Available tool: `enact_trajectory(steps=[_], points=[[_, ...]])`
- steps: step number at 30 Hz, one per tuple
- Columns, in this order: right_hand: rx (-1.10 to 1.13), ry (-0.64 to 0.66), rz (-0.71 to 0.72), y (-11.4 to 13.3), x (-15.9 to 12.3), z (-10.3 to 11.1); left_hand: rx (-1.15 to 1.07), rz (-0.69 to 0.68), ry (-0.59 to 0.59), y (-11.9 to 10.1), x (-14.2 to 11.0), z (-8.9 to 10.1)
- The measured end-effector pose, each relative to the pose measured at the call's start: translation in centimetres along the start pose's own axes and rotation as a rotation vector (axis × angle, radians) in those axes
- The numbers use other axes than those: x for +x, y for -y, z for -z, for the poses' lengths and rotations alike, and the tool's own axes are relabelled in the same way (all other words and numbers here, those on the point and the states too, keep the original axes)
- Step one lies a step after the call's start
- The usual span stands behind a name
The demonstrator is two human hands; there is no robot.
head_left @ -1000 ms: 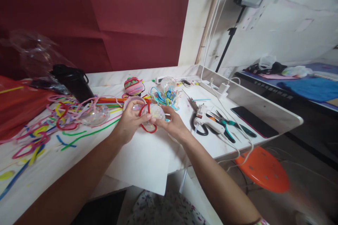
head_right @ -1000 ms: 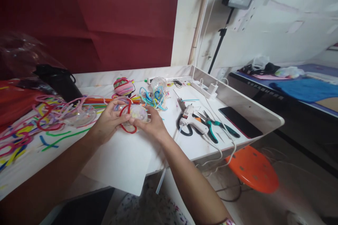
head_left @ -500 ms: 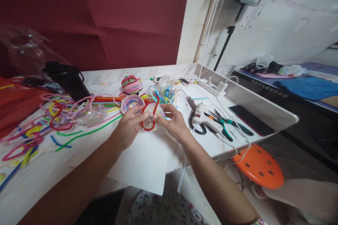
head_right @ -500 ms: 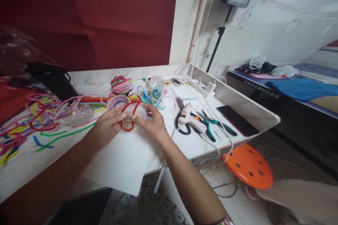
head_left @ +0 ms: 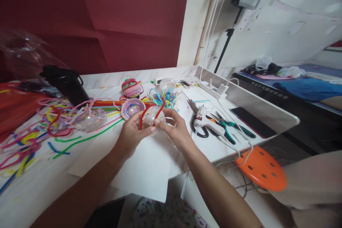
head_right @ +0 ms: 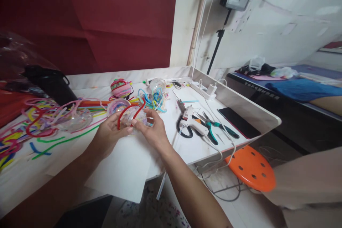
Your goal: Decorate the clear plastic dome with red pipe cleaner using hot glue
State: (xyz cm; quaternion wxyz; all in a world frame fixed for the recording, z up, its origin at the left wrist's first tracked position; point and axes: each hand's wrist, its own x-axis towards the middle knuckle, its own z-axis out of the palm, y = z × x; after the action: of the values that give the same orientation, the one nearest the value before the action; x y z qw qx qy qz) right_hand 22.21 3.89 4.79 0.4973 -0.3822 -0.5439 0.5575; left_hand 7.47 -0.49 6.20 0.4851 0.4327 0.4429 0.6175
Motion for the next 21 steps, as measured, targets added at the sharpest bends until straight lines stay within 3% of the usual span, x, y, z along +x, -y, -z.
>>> enact_trajectory(steps=[4,8,11,17,21], points=[[0.004,0.059,0.027,0.2,-0.1,0.5,0.022,0.004,-0.020,0.1,-0.1,0.3],[-0.076,-0.047,0.141,0.4,-0.8,1.9,0.053,-0.007,-0.034,0.5,0.0,0.8],[-0.210,-0.144,0.257,0.1,-1.8,4.8,0.099,-0.012,-0.076,0.7,0.1,1.3],[-0.688,-0.380,0.400,-1.5,-3.4,13.2,0.166,-0.004,-0.097,0.8,0.4,2.0],[-0.976,-0.315,0.430,-2.2,-3.9,16.1,0.159,0.049,-0.135,1.0,0.5,1.7]])
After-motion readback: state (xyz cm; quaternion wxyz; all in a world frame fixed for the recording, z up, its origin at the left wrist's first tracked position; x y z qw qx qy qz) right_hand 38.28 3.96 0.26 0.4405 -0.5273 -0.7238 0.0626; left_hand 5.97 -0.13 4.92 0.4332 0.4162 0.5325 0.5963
